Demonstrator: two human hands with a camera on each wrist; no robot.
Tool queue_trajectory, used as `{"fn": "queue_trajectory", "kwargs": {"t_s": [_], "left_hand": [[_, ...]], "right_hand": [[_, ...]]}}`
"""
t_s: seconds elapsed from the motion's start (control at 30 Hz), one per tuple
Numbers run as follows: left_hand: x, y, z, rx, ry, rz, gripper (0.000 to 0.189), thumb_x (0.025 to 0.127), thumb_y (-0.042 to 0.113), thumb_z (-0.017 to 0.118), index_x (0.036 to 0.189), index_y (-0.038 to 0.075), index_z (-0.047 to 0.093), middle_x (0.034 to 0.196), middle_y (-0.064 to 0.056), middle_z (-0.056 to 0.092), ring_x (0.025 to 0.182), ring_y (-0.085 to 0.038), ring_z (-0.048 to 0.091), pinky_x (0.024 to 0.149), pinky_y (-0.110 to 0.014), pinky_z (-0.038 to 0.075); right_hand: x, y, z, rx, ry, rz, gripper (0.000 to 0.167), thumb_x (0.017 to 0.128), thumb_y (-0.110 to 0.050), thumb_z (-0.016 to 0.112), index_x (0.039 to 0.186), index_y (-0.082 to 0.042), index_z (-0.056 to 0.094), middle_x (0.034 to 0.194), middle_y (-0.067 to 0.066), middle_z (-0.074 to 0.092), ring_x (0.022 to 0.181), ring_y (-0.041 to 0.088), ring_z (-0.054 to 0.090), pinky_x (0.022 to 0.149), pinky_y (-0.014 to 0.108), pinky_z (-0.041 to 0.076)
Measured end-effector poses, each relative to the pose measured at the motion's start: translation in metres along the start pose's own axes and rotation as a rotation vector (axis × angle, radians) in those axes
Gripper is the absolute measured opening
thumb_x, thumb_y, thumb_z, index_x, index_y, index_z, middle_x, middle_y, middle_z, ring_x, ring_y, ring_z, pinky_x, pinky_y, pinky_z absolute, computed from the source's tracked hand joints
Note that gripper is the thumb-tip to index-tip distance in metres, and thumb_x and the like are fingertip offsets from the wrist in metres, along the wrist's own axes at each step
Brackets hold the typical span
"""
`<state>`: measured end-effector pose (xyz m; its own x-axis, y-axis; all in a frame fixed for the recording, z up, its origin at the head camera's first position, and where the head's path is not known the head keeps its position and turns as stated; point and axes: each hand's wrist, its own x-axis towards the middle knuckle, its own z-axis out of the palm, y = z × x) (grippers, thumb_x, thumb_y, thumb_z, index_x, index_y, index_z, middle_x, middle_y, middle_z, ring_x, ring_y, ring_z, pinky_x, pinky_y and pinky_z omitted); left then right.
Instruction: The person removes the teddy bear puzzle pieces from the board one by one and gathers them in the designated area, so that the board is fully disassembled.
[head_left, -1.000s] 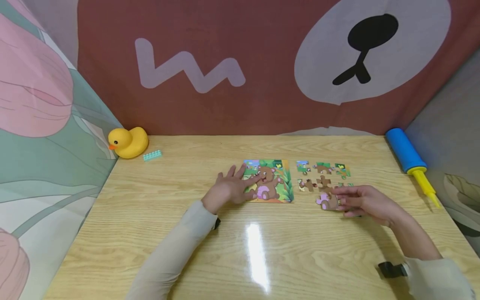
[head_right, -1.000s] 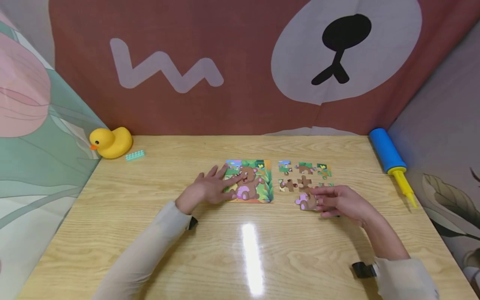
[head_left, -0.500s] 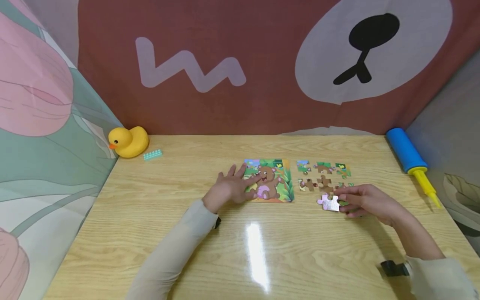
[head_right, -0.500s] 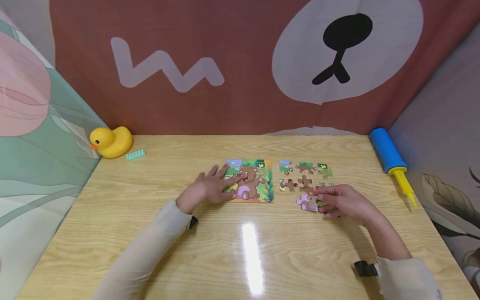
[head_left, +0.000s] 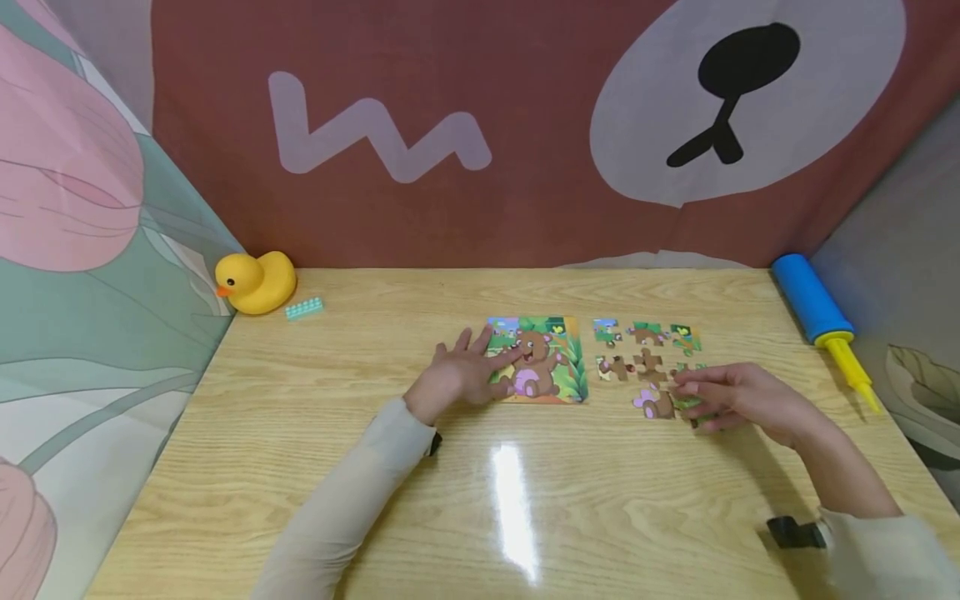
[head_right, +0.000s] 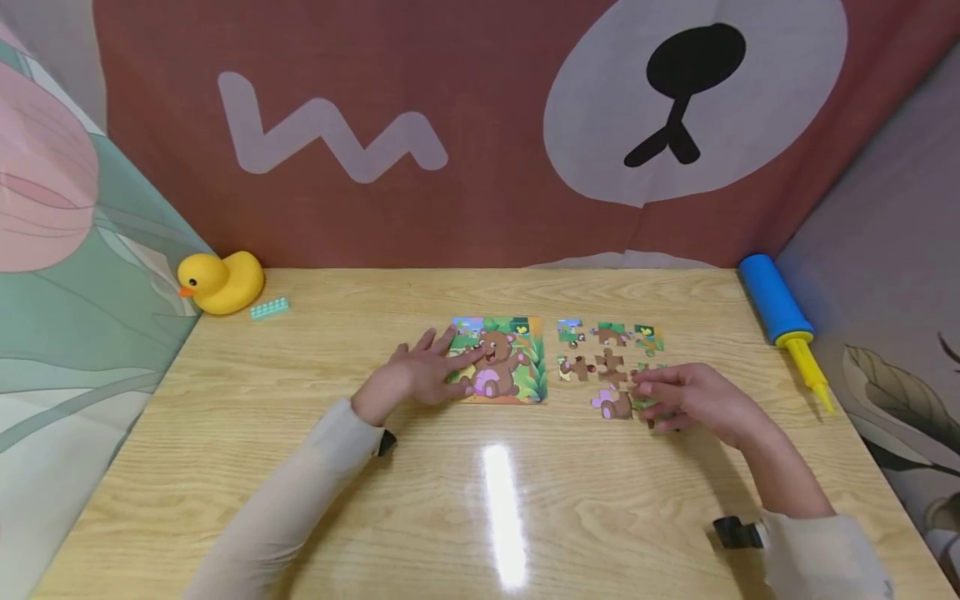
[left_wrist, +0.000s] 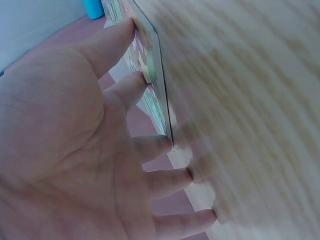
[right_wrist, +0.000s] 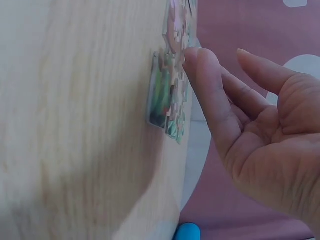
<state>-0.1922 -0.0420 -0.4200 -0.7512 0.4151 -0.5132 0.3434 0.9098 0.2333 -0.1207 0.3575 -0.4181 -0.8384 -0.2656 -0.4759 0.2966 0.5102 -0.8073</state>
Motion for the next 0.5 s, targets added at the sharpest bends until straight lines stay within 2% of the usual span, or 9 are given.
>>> {"fn": "queue_trajectory", "kwargs": {"t_s": [0.23, 0.37, 0.5], "left_hand": [[0.001, -0.001, 0.001, -0.003, 0.007, 0.008, 0.063, 0.103, 0.057, 0.045, 0.158, 0.053, 0.013, 0.172, -0.005, -0.012, 0.159, -0.038, -0.006, 0.122, -0.070, 0.007], [0.001, -0.001, 0.003, 0.021, 0.032, 0.014, 0.064, 0.103, 0.058, 0.045, 0.158, 0.054, 0.013, 0.172, -0.006, -0.010, 0.159, -0.038, -0.003, 0.122, -0.070, 0.009], [0.002, -0.002, 0.005, 0.050, 0.065, 0.020, 0.066, 0.101, 0.060, 0.047, 0.158, 0.054, 0.013, 0.173, -0.006, -0.007, 0.159, -0.038, 0.001, 0.122, -0.069, 0.012]], "right_hand": [[0.003, -0.014, 0.002, -0.033, 0.018, -0.050, 0.055, 0.109, -0.027, 0.047, 0.150, 0.009, 0.041, 0.147, 0.032, 0.050, 0.103, 0.018, 0.072, 0.083, 0.039, 0.062], [0.014, -0.029, 0.012, -0.045, 0.001, -0.099, 0.056, 0.109, -0.030, 0.048, 0.150, 0.008, 0.042, 0.147, 0.032, 0.050, 0.107, 0.021, 0.072, 0.085, 0.038, 0.062], [0.031, -0.045, 0.027, -0.016, -0.026, -0.131, 0.053, 0.108, -0.030, 0.050, 0.147, 0.007, 0.047, 0.142, 0.031, 0.055, 0.105, 0.027, 0.073, 0.085, 0.040, 0.062]]}}
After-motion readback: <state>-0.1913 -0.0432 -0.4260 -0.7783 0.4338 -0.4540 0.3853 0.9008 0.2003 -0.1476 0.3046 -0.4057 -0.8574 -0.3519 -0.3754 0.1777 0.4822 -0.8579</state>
